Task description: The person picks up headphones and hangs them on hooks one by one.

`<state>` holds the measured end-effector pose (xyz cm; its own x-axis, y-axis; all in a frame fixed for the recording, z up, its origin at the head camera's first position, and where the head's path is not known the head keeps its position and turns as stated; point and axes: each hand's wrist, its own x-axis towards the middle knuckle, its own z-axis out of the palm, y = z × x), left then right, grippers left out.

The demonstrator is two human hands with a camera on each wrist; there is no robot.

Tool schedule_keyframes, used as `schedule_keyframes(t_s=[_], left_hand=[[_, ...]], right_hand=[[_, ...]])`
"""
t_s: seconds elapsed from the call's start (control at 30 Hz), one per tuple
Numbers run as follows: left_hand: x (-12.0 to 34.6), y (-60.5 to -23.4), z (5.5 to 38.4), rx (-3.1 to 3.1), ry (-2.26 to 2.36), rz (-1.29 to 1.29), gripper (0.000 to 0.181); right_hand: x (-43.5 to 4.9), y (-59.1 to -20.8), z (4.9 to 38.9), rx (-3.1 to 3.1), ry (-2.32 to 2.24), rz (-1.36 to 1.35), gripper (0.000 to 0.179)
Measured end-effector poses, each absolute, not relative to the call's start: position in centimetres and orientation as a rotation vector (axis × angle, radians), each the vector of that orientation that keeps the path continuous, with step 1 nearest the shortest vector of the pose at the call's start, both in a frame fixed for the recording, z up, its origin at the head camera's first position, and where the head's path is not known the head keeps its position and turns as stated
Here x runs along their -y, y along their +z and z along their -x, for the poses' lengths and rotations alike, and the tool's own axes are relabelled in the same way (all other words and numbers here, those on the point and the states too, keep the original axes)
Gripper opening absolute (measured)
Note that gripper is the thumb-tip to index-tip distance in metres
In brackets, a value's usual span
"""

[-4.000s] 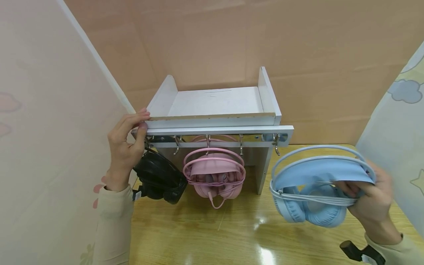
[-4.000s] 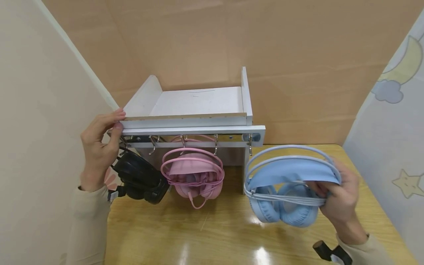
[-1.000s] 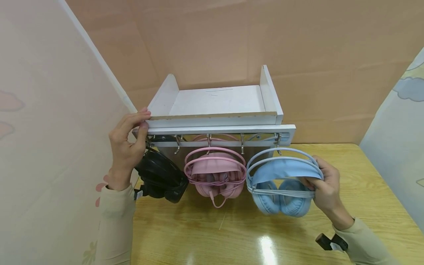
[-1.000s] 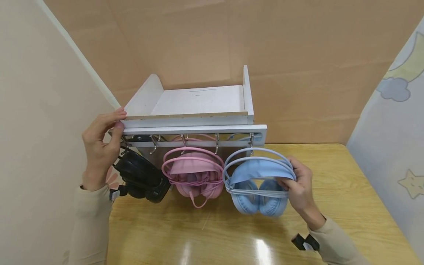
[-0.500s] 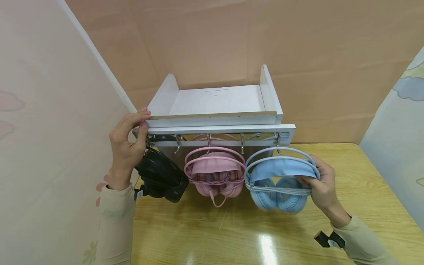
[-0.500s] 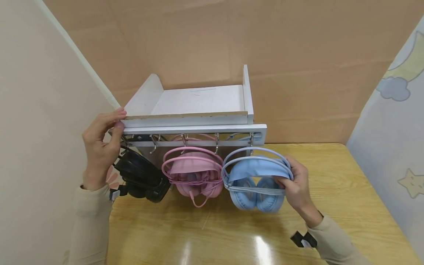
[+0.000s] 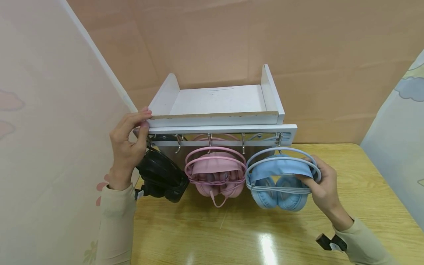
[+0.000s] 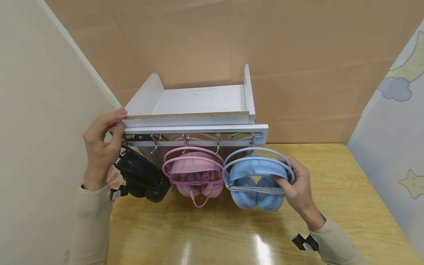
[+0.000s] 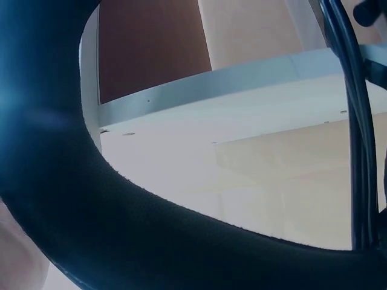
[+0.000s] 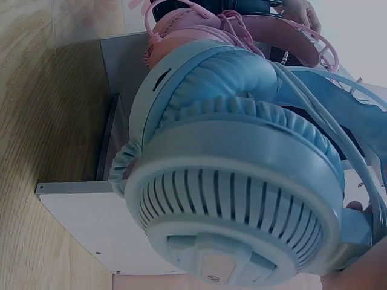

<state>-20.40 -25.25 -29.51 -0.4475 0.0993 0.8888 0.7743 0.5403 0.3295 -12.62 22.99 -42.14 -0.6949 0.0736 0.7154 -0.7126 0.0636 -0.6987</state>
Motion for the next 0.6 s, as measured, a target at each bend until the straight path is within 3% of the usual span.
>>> schedule_keyframes(t_s=[0.6], left_hand=[[27.7,-30.5,18.1,2.090,-0.786,0.662,0.047]], right_hand=[[-26.5,-41.7,11.7,1.896,1.722,-0.941,0.048]])
